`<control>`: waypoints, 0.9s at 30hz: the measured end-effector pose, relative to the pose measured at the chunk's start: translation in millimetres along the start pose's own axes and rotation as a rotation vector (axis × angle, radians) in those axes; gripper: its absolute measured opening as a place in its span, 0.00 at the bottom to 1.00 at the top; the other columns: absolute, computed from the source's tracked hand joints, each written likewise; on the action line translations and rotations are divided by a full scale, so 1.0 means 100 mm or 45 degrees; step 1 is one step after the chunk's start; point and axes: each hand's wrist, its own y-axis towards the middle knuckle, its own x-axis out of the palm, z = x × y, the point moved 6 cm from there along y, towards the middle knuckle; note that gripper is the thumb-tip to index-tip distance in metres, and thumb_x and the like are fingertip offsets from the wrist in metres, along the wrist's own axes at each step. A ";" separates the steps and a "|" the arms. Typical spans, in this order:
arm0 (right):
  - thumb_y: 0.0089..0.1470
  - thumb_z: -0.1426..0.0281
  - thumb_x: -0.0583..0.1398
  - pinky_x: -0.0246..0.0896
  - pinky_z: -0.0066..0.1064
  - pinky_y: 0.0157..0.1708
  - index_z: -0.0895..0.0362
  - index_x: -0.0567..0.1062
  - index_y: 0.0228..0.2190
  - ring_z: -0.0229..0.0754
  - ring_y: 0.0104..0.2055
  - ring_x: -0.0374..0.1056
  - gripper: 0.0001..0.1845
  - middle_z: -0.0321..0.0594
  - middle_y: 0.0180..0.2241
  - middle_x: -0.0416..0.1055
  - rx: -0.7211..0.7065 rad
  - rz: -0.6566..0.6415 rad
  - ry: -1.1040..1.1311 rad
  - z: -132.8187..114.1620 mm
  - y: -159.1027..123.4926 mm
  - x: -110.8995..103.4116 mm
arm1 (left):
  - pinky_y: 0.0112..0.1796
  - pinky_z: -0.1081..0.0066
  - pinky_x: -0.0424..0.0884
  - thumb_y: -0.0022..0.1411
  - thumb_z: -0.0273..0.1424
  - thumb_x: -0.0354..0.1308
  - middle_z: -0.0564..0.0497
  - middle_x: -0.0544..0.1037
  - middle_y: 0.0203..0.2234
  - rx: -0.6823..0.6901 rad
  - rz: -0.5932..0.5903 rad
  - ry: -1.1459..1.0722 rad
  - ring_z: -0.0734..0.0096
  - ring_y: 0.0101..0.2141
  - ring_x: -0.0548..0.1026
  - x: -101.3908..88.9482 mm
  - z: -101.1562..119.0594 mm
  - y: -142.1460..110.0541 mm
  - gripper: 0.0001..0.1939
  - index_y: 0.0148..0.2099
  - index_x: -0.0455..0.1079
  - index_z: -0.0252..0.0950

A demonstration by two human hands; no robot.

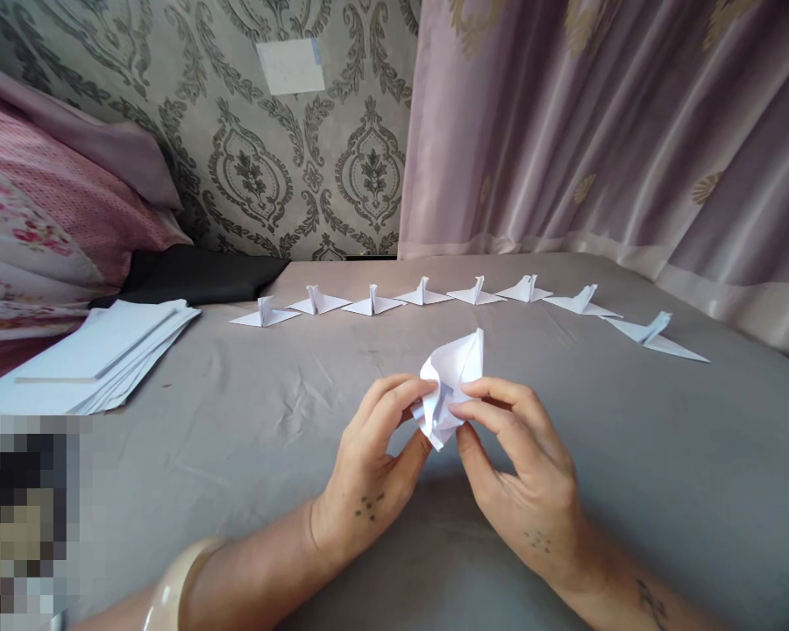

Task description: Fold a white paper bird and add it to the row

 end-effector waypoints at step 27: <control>0.56 0.72 0.61 0.70 0.29 0.46 0.52 0.75 0.37 0.39 0.45 0.72 0.06 0.39 0.49 0.71 0.554 -0.051 0.449 0.32 -0.04 0.11 | 0.51 0.70 0.65 0.62 0.31 0.60 0.45 0.69 0.45 -0.365 0.053 -0.153 0.64 0.53 0.66 -0.04 -0.21 0.07 0.04 0.36 0.76 0.37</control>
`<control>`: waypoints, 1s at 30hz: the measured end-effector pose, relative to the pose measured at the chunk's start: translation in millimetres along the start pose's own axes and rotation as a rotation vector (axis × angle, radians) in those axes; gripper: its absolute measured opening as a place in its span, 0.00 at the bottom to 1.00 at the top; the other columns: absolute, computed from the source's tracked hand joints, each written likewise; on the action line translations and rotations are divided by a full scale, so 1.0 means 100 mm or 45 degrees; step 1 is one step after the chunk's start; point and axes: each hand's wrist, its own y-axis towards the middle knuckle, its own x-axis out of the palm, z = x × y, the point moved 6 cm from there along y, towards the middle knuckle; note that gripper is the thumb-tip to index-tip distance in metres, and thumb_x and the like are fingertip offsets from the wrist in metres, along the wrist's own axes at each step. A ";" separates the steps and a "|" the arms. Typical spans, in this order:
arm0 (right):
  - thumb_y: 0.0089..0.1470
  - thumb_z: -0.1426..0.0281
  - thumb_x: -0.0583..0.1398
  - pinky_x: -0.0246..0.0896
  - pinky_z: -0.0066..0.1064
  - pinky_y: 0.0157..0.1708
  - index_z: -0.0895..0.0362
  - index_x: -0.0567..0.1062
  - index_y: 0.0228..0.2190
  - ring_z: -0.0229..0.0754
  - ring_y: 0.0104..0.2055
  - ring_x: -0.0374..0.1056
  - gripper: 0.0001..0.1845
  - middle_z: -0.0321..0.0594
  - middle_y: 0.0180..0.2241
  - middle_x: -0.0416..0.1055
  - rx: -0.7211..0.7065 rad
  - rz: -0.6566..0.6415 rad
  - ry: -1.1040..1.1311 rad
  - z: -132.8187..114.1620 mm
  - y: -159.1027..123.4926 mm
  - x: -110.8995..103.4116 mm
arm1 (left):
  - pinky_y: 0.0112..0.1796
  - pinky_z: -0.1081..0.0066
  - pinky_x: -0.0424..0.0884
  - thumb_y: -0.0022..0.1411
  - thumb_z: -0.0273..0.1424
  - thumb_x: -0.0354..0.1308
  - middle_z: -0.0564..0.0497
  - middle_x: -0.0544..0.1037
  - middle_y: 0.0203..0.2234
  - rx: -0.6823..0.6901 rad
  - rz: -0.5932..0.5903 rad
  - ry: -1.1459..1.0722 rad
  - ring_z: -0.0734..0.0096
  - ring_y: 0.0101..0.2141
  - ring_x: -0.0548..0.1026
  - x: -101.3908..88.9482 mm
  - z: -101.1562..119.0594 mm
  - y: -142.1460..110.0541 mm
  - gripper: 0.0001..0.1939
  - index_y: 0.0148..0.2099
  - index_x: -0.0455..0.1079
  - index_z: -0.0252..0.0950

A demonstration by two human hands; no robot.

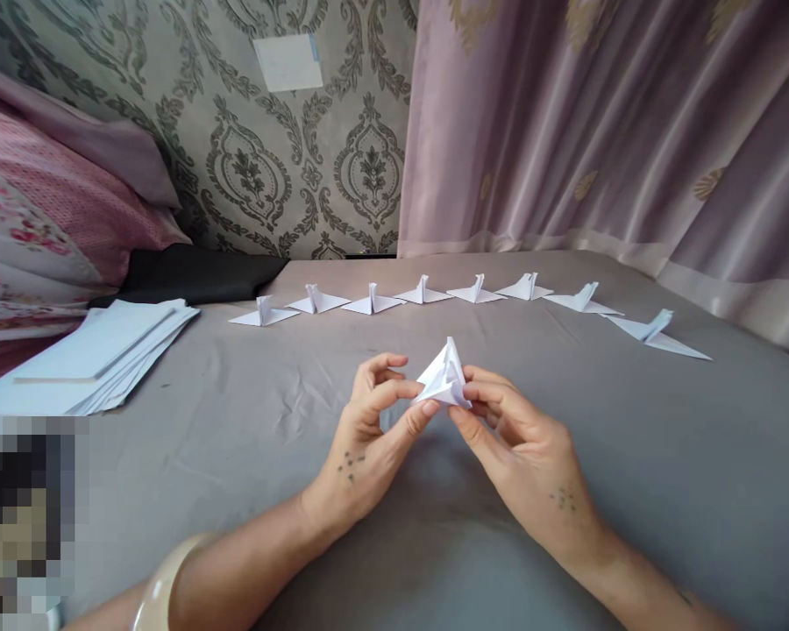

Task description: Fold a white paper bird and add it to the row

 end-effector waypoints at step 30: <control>0.53 0.63 0.64 0.72 0.29 0.37 0.50 0.82 0.31 0.41 0.40 0.74 0.06 0.39 0.40 0.76 0.266 -0.127 0.121 0.00 0.07 -0.06 | 0.42 0.68 0.70 0.62 0.31 0.60 0.48 0.78 0.35 -0.129 -0.302 -0.245 0.67 0.39 0.75 0.16 -0.03 -0.01 0.06 0.37 0.77 0.35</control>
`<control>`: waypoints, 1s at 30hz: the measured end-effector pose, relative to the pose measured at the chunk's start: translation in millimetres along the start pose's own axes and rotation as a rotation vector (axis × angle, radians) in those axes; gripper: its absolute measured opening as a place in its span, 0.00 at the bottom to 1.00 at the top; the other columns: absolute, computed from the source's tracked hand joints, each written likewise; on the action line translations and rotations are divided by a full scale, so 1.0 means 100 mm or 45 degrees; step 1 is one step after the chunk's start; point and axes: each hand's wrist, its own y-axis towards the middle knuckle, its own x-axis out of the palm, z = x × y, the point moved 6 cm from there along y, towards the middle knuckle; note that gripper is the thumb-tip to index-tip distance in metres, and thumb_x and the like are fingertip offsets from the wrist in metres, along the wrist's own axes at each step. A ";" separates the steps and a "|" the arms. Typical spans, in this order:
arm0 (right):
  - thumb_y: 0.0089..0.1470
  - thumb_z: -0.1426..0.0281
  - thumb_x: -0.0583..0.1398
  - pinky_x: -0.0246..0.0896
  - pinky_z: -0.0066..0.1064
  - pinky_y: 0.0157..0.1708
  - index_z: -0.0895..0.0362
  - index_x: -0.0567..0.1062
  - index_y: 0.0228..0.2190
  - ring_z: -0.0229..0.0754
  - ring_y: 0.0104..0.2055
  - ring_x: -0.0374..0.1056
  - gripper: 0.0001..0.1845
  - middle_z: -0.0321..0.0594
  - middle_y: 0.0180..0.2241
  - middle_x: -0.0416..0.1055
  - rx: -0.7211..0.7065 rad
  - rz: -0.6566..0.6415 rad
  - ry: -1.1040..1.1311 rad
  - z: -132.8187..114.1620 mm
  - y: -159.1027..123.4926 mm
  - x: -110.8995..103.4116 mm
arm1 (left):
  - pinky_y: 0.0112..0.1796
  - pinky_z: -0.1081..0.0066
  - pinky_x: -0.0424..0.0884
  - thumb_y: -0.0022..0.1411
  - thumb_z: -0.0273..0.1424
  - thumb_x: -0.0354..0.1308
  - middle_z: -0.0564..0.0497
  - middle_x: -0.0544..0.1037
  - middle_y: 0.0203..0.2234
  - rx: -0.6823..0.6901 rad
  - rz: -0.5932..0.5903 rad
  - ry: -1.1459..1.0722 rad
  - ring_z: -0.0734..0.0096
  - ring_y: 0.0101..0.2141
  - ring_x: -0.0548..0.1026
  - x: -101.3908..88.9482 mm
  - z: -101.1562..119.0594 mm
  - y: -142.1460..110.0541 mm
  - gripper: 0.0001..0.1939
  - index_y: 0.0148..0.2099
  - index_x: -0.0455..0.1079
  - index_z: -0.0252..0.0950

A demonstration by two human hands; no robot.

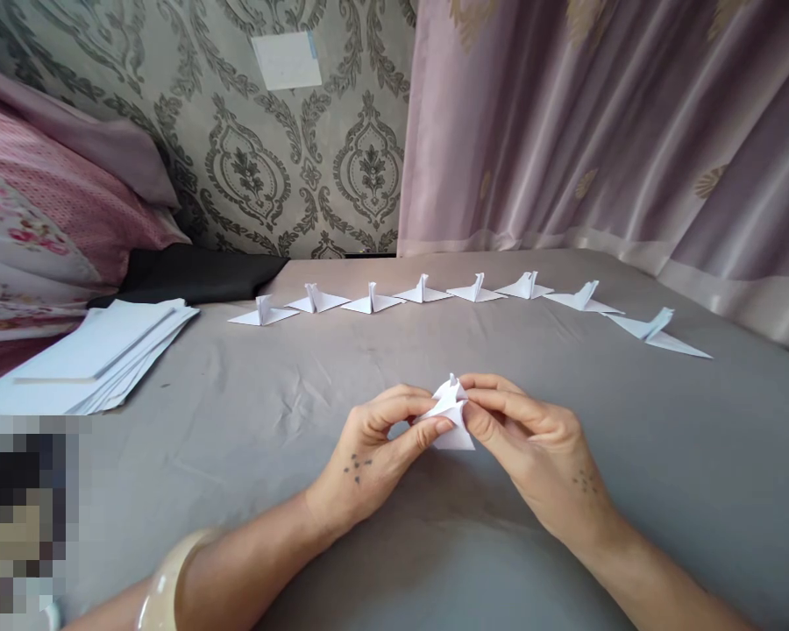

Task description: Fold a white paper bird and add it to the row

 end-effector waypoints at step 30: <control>0.55 0.69 0.63 0.70 0.27 0.35 0.51 0.80 0.27 0.39 0.40 0.71 0.06 0.38 0.38 0.71 -0.202 -0.061 -0.070 -0.12 -0.05 0.05 | 0.42 0.68 0.73 0.65 0.33 0.57 0.46 0.80 0.38 0.115 -0.167 0.087 0.67 0.38 0.77 0.05 0.08 0.01 0.09 0.39 0.79 0.38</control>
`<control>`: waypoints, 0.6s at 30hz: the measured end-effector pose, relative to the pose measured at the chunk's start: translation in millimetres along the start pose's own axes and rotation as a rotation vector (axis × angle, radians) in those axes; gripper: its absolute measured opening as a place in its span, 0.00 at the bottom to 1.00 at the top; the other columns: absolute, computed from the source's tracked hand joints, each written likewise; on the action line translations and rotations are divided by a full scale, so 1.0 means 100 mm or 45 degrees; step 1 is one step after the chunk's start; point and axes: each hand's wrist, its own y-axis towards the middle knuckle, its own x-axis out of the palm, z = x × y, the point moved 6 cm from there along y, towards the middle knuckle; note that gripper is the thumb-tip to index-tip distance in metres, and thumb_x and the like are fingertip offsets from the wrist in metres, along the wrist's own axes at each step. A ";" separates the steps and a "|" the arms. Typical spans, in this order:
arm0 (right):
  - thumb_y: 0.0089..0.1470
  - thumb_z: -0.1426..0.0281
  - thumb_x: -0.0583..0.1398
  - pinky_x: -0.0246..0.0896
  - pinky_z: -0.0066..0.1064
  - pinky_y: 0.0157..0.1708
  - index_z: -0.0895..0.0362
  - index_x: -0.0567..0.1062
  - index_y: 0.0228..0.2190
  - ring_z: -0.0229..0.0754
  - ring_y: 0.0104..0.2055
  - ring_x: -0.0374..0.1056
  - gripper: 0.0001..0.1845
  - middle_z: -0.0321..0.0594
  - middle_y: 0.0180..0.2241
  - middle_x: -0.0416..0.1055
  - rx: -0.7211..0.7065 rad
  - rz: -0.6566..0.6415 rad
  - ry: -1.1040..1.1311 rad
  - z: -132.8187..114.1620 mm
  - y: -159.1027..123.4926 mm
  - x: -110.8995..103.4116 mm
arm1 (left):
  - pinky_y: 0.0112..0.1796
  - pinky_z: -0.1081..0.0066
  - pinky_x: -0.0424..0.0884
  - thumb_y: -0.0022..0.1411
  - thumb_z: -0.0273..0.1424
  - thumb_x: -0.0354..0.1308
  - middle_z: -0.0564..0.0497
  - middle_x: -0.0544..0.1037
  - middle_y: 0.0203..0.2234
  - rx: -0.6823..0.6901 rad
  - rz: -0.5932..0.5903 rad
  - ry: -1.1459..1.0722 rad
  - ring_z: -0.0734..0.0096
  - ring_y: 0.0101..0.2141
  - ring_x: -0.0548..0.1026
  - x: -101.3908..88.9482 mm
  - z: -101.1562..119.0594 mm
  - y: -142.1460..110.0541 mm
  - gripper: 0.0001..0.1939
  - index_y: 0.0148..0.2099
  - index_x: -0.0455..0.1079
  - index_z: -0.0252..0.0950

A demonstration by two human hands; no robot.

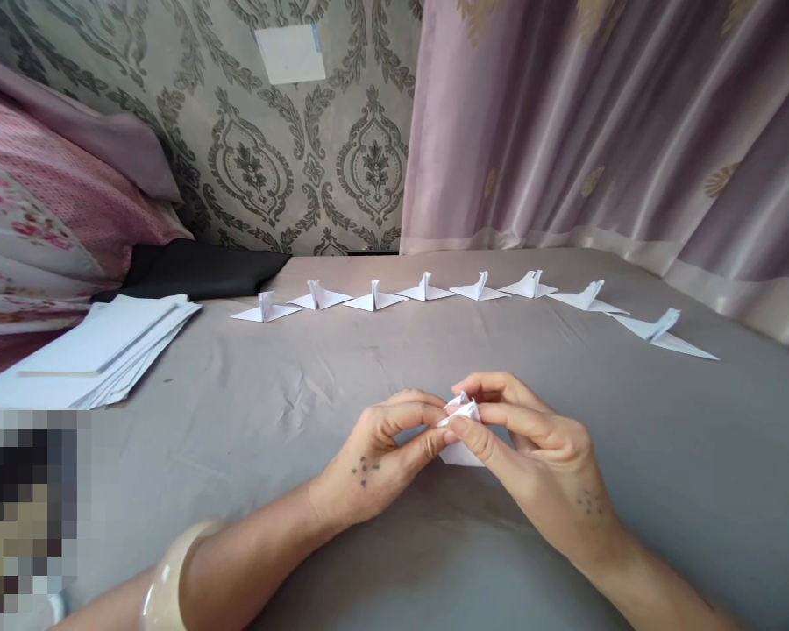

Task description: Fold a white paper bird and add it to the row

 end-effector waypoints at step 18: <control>0.54 0.63 0.64 0.70 0.33 0.39 0.48 0.83 0.28 0.42 0.42 0.71 0.07 0.38 0.40 0.74 0.286 0.007 0.152 0.19 -0.02 -0.03 | 0.41 0.71 0.71 0.62 0.29 0.59 0.49 0.79 0.33 -0.177 -0.086 -0.105 0.69 0.37 0.76 0.06 -0.09 -0.01 0.06 0.35 0.78 0.36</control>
